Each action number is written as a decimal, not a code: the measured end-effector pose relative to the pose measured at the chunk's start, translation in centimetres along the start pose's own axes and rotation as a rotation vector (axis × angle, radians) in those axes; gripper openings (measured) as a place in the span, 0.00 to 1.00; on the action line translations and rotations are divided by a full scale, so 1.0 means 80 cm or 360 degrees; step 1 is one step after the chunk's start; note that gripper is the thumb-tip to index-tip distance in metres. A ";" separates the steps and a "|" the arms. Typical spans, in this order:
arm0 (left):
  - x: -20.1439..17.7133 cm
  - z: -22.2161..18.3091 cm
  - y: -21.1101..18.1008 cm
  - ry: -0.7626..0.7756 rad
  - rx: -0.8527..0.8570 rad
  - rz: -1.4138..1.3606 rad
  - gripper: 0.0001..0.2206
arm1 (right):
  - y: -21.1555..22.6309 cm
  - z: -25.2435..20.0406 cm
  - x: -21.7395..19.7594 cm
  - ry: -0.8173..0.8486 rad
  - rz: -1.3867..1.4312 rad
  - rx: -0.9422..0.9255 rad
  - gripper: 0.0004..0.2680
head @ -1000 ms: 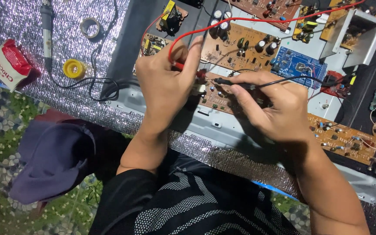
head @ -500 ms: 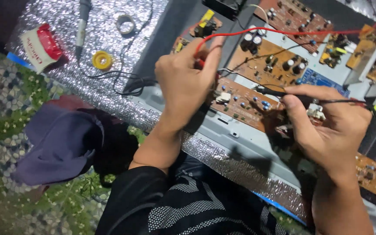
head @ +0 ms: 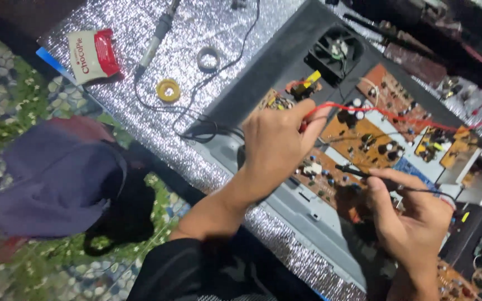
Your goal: Testing electronic components with a multimeter and using a soldering iron to repair a television circuit board.
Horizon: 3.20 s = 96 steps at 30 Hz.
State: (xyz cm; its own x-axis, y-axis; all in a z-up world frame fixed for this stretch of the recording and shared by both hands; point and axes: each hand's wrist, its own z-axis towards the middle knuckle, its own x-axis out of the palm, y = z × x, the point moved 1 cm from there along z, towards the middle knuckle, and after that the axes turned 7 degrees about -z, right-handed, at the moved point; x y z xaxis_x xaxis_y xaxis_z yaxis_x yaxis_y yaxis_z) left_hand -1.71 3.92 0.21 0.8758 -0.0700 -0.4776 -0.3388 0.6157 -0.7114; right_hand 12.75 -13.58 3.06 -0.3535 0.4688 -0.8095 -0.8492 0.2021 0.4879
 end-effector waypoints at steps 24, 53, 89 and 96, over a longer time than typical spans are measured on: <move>0.015 0.001 -0.002 0.0299 -0.0377 -0.0161 0.08 | 0.001 0.003 0.040 0.0043 0.0054 0.0216 0.04; 0.021 0.007 -0.006 0.0186 -0.0320 -0.0398 0.11 | -0.014 -0.022 0.011 -0.0146 0.0037 0.0137 0.09; -0.015 -0.075 -0.007 -0.0185 -0.0035 -0.0192 0.07 | 0.020 -0.011 0.026 0.0113 -0.0111 -0.0373 0.04; -0.015 -0.075 -0.005 -0.0207 0.0010 -0.0167 0.08 | 0.016 -0.014 0.030 0.0070 -0.0079 -0.0377 0.04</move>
State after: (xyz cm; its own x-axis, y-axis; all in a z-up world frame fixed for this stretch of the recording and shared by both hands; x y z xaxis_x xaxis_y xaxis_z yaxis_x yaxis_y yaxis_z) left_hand -4.66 -0.99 -2.03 0.9436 -0.0322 -0.3295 -0.2411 0.6151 -0.7507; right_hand 10.38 -13.15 1.36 -0.3215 0.4243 -0.8465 -0.9323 0.0143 0.3613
